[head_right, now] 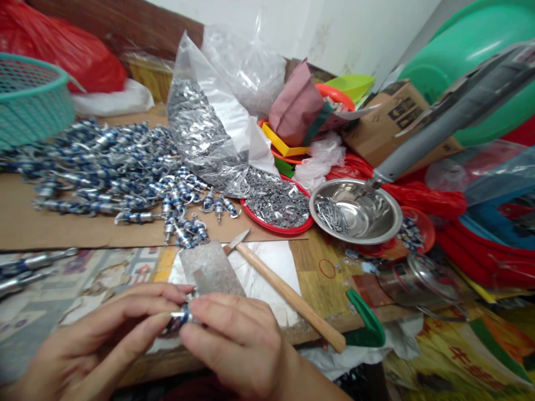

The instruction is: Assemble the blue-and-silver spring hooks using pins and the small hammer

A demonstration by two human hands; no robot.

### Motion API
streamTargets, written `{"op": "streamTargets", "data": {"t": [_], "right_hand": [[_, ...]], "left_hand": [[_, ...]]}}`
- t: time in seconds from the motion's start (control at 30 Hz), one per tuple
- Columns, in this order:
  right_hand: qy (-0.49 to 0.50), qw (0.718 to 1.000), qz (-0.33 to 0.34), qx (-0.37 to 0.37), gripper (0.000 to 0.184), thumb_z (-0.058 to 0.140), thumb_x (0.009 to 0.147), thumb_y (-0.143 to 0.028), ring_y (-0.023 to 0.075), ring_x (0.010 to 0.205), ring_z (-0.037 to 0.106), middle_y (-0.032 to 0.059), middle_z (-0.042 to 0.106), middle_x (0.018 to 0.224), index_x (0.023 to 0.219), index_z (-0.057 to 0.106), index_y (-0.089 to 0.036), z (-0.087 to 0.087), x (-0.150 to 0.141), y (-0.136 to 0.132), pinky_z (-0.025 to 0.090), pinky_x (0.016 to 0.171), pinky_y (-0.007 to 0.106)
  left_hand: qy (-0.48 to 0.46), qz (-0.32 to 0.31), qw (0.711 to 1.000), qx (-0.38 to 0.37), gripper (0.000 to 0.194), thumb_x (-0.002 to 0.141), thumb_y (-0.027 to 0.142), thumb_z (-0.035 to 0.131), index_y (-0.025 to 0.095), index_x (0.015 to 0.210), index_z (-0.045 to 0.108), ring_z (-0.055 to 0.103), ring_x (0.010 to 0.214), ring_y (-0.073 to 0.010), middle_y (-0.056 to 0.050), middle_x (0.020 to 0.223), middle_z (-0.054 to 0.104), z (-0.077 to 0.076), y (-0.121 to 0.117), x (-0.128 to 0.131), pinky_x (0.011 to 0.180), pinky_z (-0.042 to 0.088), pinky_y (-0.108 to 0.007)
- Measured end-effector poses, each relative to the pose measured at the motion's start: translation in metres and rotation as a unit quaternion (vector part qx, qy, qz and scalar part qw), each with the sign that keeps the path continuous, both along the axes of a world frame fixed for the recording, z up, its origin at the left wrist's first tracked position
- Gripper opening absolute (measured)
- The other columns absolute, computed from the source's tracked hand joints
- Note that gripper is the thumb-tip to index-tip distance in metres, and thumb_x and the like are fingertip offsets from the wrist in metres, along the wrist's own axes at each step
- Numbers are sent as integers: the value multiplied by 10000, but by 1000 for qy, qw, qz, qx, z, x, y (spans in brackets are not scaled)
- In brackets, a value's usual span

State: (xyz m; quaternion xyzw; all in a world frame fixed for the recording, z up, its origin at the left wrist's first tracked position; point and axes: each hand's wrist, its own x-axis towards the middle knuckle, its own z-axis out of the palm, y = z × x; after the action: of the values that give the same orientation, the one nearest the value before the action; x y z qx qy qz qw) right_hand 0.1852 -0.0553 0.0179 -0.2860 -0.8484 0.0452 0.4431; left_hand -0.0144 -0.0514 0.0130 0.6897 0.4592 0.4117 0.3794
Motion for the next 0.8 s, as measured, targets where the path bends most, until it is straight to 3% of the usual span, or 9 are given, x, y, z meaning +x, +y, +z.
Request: {"op": "streamTargets", "data": {"t": [0.1, 0.23, 0.33, 0.43, 0.5, 0.53, 0.57, 0.6, 0.8], "right_hand": [[21, 996, 11, -82, 248, 588, 812, -59, 164, 950, 661, 80, 716, 989, 998, 694, -186, 2, -2, -2, 536, 843, 232], [138, 968, -12, -208, 264, 703, 737, -102, 161, 728, 698, 82, 727, 906, 952, 733, -253, 5, -11, -5, 577, 646, 218], [191, 944, -41, -266, 140, 746, 708, -168, 174, 671, 692, 95, 726, 782, 845, 762, -189, 7, -17, -4, 572, 606, 231], [118, 941, 2, -318, 89, 705, 754, -203, 159, 659, 682, 80, 722, 746, 804, 760, -154, 13, -7, 12, 557, 595, 223], [17, 953, -65, -296, 107, 650, 804, -210, 144, 742, 681, 53, 729, 818, 820, 750, -177, 18, 10, 39, 549, 689, 226], [-28, 954, -150, -257, 120, 624, 821, -194, 148, 831, 673, 50, 728, 888, 837, 742, -180, 19, 22, 56, 532, 773, 238], [-90, 925, -285, -233, 171, 557, 867, -180, 140, 916, 651, 44, 715, 963, 888, 727, -191, 19, 33, 75, 502, 847, 248], [-111, 907, -335, -231, 206, 513, 888, -148, 165, 994, 624, 81, 691, 1040, 940, 711, -168, 17, 45, 94, 470, 906, 295], [-199, 857, -379, -286, 162, 587, 873, -256, 200, 977, 603, 65, 630, 1069, 999, 626, -161, -6, 79, 159, 481, 863, 414]], "left_hand": [[-31, 0, 997, -75, 138, 797, 290, 603, 313, 797, 739, 686, 889, -184, 14, 934, 756, 3, 2, 2, 817, 521, -204], [-159, 100, 955, -227, 178, 666, 460, 717, 289, 697, 755, 698, 724, -210, 5, 757, 766, 7, -6, 14, 667, 569, -233], [-281, 139, 902, -297, 428, 513, 458, 822, 328, 904, 708, 705, 772, -217, 31, 818, 767, 8, -12, 23, 679, 575, -240], [-305, 125, 890, -316, 583, 538, 394, 835, 328, 1064, 592, 698, 830, -189, 42, 827, 751, 8, -10, 25, 727, 551, -204], [-293, 97, 890, -336, 590, 599, 383, 807, 299, 1112, 529, 697, 819, -174, 38, 796, 739, 7, -5, 22, 726, 538, -194], [-291, 78, 889, -346, 607, 618, 378, 797, 284, 1137, 498, 696, 810, -172, 33, 793, 734, 7, -2, 20, 729, 533, -199], [-289, 59, 887, -356, 618, 636, 372, 786, 271, 1158, 471, 694, 797, -170, 26, 793, 729, 6, 1, 18, 725, 529, -207], [-286, 40, 885, -364, 616, 654, 364, 774, 260, 1170, 455, 690, 778, -166, 20, 791, 723, 4, 4, 15, 715, 523, -213], [-286, -42, 880, -377, 486, 723, 329, 717, 251, 1130, 462, 638, 718, -156, 15, 779, 654, -6, 14, 8, 642, 498, -249]]}}
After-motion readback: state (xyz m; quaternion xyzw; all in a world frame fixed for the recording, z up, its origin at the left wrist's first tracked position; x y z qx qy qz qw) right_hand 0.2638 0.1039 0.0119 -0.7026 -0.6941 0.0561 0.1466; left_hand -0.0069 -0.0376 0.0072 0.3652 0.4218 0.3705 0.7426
